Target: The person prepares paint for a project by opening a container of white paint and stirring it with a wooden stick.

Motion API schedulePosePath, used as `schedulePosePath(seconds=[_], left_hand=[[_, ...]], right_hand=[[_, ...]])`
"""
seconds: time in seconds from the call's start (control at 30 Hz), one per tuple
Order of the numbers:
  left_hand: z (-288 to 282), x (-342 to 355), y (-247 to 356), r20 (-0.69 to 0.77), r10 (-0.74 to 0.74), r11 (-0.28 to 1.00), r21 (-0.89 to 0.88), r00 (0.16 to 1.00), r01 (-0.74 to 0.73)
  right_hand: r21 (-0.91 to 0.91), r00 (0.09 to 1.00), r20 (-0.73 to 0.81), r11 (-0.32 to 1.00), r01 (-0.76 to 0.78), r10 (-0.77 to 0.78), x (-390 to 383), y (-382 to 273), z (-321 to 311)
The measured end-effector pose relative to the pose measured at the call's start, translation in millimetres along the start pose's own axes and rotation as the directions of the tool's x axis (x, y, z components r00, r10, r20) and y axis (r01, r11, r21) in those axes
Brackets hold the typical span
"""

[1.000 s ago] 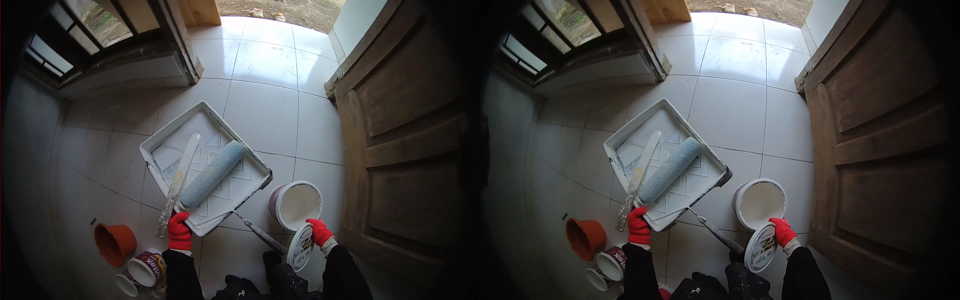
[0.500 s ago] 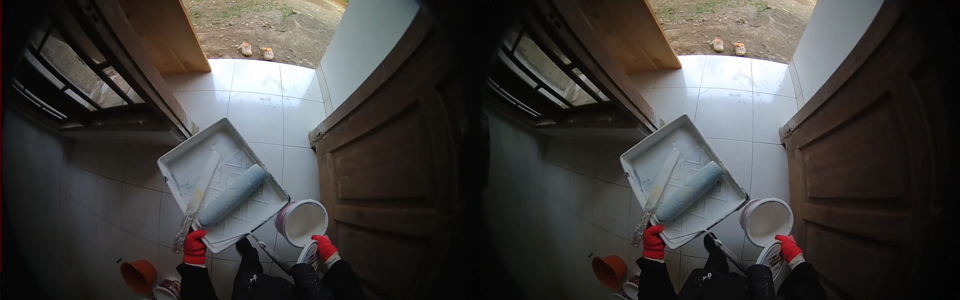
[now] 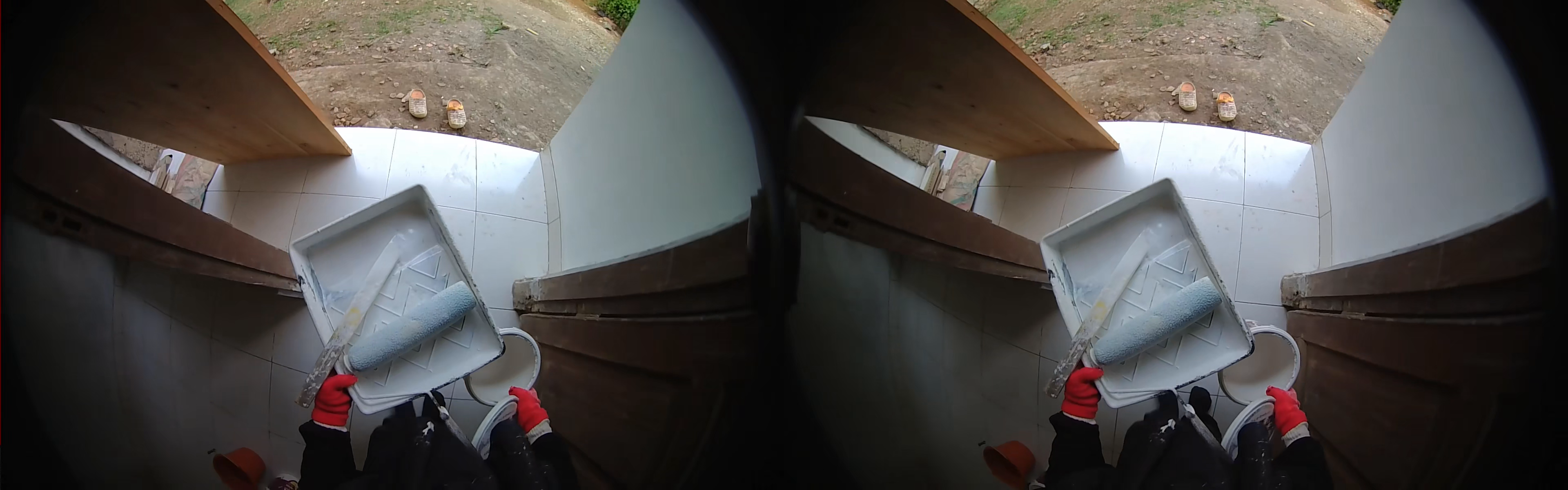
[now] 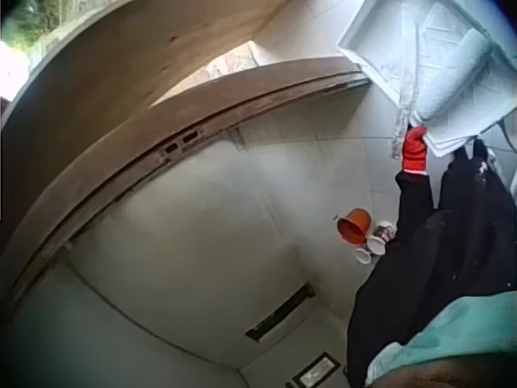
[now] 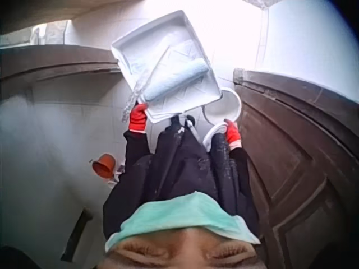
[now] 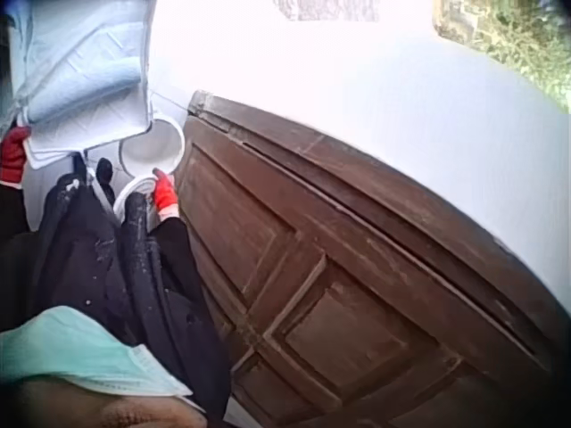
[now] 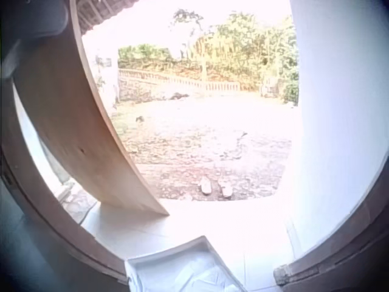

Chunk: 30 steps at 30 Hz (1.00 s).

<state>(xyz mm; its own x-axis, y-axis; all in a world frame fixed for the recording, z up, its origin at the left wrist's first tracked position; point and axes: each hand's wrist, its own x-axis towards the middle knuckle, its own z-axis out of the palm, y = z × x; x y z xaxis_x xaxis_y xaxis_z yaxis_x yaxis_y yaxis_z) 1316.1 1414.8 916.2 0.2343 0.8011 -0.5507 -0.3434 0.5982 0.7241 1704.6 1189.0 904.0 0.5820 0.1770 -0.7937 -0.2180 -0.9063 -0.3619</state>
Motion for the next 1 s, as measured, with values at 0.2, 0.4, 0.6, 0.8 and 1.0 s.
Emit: schedulePosePath(seconds=[0.2,0.4,0.6,0.8,1.0], left_hand=[[40,198,26,0.027,-0.008,0.997,0.077,1.000,0.006],[39,352,9,0.076,-0.089,0.995,0.051,0.993,0.085],[-31,362,-80,0.093,0.036,0.989,0.141,0.995,-0.049],[-138,292,-201,0.124,0.085,0.939,0.320,0.989,-0.121],[-270,211,-327,-0.001,0.017,0.997,0.072,1.000,-0.017]], right_hand=[[-0.023,0.988,-0.058,0.989,-0.148,0.146,151,-132,49],[-0.004,0.990,-0.026,0.990,-0.140,0.140,243,-170,108],[-0.017,0.994,0.012,0.994,-0.108,0.108,299,-88,155],[0.007,0.999,-0.014,0.999,-0.048,0.048,314,69,185],[-0.038,0.998,-0.062,0.999,-0.015,0.012,348,224,247]])
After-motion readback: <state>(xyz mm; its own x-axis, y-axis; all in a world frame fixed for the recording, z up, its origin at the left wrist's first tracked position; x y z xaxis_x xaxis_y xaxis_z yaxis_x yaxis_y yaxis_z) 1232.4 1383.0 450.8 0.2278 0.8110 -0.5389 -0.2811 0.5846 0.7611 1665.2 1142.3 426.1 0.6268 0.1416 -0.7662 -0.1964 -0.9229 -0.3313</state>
